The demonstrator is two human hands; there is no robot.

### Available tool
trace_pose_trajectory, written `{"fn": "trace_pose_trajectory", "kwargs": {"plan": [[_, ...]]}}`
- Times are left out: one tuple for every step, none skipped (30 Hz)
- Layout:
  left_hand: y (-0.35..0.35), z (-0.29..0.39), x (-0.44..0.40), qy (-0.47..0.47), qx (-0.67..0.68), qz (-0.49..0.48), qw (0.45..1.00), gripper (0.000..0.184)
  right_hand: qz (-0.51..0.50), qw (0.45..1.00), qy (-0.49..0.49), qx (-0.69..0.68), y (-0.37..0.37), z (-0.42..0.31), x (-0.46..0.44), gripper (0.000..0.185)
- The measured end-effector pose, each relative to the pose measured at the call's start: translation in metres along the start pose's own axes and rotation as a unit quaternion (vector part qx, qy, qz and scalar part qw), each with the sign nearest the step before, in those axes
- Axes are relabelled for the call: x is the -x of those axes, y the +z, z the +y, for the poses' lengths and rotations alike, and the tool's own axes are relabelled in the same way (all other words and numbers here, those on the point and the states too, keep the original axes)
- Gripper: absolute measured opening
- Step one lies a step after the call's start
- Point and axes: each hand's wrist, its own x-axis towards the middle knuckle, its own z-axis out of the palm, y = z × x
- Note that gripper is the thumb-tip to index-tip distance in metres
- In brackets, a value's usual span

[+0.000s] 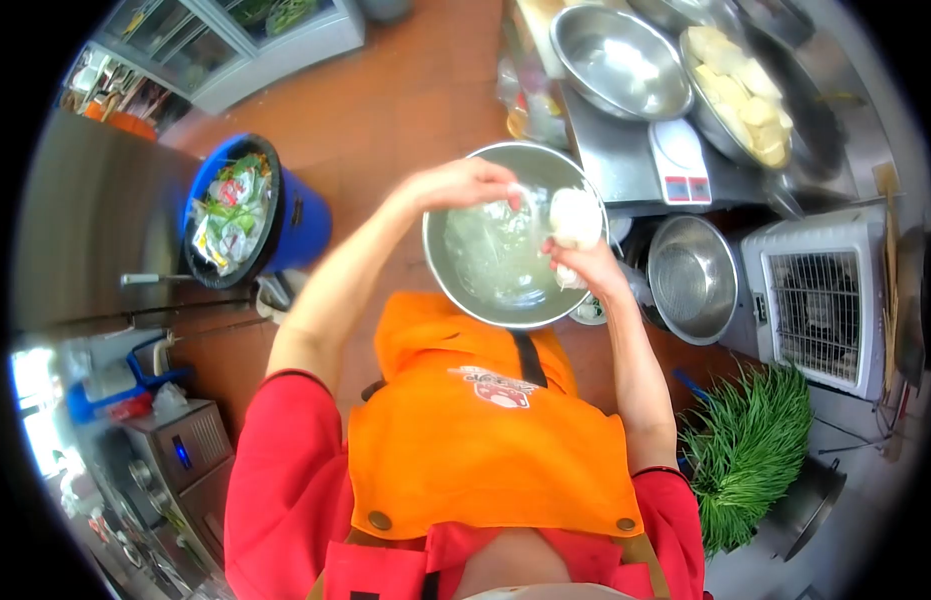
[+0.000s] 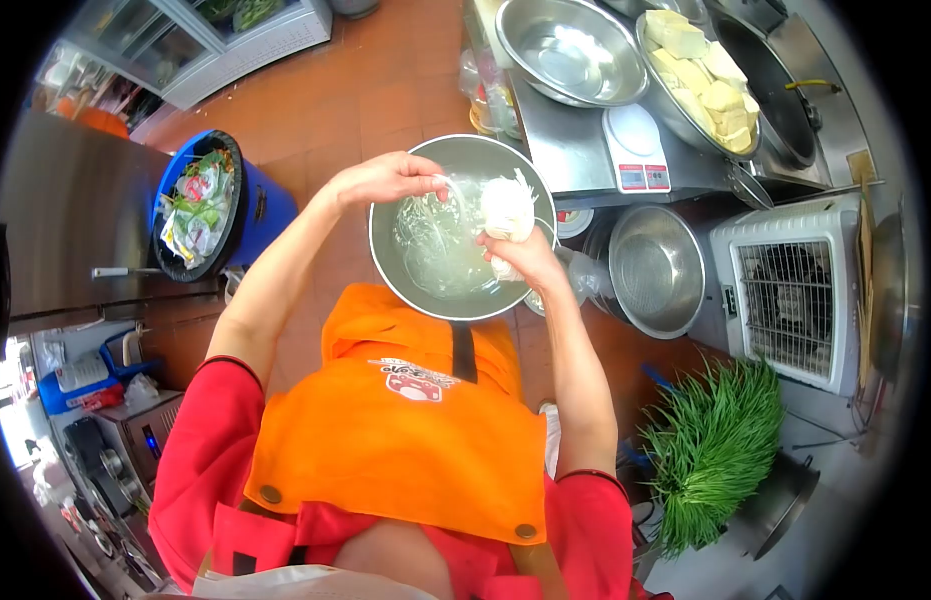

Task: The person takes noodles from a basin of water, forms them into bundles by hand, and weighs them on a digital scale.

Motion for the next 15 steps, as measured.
{"fn": "trace_pose_trajectory", "kwargs": {"plan": [[0.001,-0.005,0.002,0.008,0.023,0.011,1.0,0.029,-0.003,1.0,-0.006,-0.006,0.001,0.0,0.002,0.028],[0.003,-0.009,0.004,0.008,0.05,0.007,0.999,0.031,-0.006,1.0,-0.012,-0.013,0.003,0.0,0.004,0.028],[0.005,-0.006,0.007,0.005,0.038,0.007,0.999,0.031,-0.01,1.0,-0.019,-0.019,0.006,-0.002,0.003,0.028],[0.009,-0.002,0.009,0.001,0.025,0.008,1.0,0.031,0.0,0.999,-0.036,-0.035,0.01,-0.005,0.001,0.029],[0.013,0.003,0.01,-0.002,0.012,0.006,1.0,0.031,0.011,0.997,-0.053,-0.052,0.016,-0.009,-0.002,0.029],[0.017,0.008,0.01,-0.005,-0.015,0.008,1.0,0.03,0.024,0.995,-0.069,-0.07,0.021,-0.012,-0.005,0.029],[0.019,0.011,0.011,-0.015,-0.023,0.003,1.0,0.03,0.021,0.994,-0.072,-0.075,0.025,-0.012,-0.008,0.03],[0.021,0.015,0.011,-0.026,-0.031,-0.002,0.999,0.03,0.018,0.994,-0.075,-0.08,0.028,-0.013,-0.013,0.03],[0.023,0.018,0.011,-0.036,-0.039,-0.007,0.999,0.029,0.016,0.993,-0.079,-0.085,0.03,-0.014,-0.015,0.031],[0.025,0.018,0.01,-0.02,-0.033,0.007,0.999,0.028,0.015,0.994,-0.084,-0.075,0.033,-0.014,-0.015,0.031],[0.026,0.016,0.01,-0.012,-0.027,0.008,1.0,0.028,0.014,0.994,-0.089,-0.064,0.037,-0.013,-0.015,0.03],[0.026,0.013,0.009,-0.004,-0.022,0.01,1.0,0.028,0.013,0.994,-0.095,-0.052,0.039,-0.013,-0.015,0.03],[0.026,0.011,0.008,0.004,-0.016,0.011,1.0,0.027,0.004,0.993,-0.102,-0.063,0.04,-0.015,-0.013,0.029],[0.024,0.009,0.008,0.001,-0.026,0.009,1.0,0.027,-0.005,0.991,-0.109,-0.074,0.041,-0.017,-0.01,0.027],[0.021,0.007,0.008,-0.003,-0.036,0.007,0.999,0.027,-0.014,0.99,-0.115,-0.084,0.042,-0.018,-0.008,0.026]]}}
